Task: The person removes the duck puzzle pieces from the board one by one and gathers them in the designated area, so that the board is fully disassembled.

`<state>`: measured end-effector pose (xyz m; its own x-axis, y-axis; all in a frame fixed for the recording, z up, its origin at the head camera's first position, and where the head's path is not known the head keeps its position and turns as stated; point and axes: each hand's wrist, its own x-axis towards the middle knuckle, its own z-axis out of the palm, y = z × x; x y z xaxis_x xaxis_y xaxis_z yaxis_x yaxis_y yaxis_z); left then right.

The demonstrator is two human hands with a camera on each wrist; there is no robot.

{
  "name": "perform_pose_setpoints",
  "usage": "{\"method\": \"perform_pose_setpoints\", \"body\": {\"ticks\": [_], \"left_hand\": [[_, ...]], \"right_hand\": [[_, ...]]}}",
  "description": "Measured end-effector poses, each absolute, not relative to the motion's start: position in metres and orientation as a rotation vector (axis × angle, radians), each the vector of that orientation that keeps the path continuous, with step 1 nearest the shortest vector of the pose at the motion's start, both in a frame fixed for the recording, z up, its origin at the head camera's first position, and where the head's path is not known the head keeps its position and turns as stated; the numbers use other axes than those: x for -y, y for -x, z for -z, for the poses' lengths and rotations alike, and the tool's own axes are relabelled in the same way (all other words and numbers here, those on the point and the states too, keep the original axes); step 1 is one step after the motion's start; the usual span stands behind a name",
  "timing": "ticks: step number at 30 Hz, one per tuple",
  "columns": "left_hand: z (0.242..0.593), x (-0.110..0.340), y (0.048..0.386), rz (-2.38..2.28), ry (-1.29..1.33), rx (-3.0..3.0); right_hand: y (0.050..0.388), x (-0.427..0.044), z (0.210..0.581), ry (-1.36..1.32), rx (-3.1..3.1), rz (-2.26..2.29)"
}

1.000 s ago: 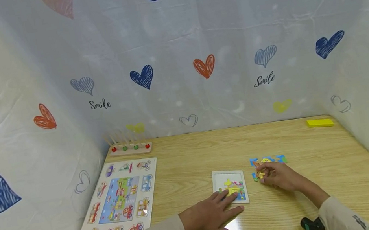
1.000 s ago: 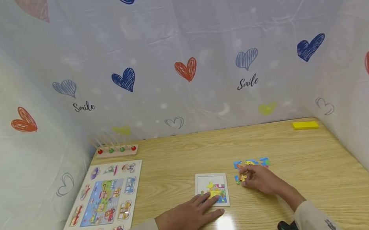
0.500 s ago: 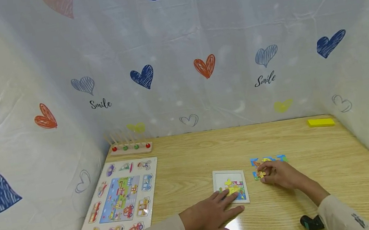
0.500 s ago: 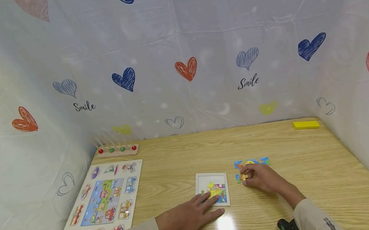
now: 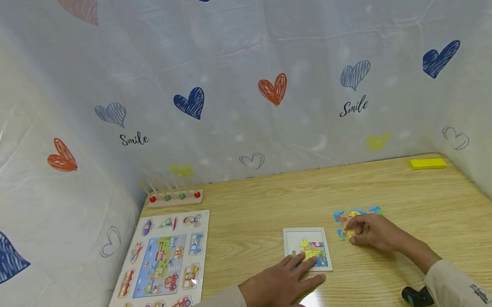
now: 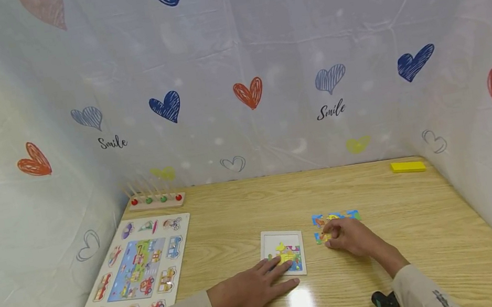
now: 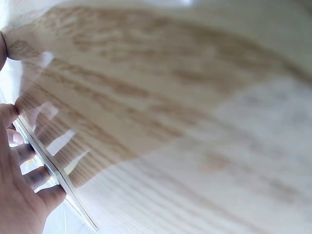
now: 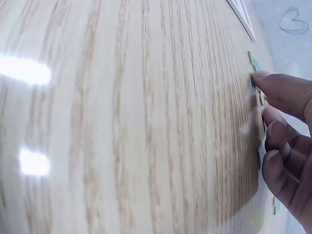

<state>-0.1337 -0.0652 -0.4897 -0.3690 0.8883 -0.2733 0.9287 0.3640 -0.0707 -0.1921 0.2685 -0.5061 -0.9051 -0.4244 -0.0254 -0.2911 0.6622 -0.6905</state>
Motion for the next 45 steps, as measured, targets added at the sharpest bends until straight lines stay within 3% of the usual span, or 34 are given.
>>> {"method": "perform_pose_setpoints", "body": {"ticks": [30, 45], "left_hand": [[0.488, 0.065, 0.133, 0.343, -1.647, -2.433], [0.488, 0.064, 0.131, 0.363, -1.611, -2.434]], "right_hand": [[0.190, -0.265, 0.497, 0.541, -2.723, 1.055], [0.193, -0.242, 0.496, 0.683, -2.692, 1.070]]}}
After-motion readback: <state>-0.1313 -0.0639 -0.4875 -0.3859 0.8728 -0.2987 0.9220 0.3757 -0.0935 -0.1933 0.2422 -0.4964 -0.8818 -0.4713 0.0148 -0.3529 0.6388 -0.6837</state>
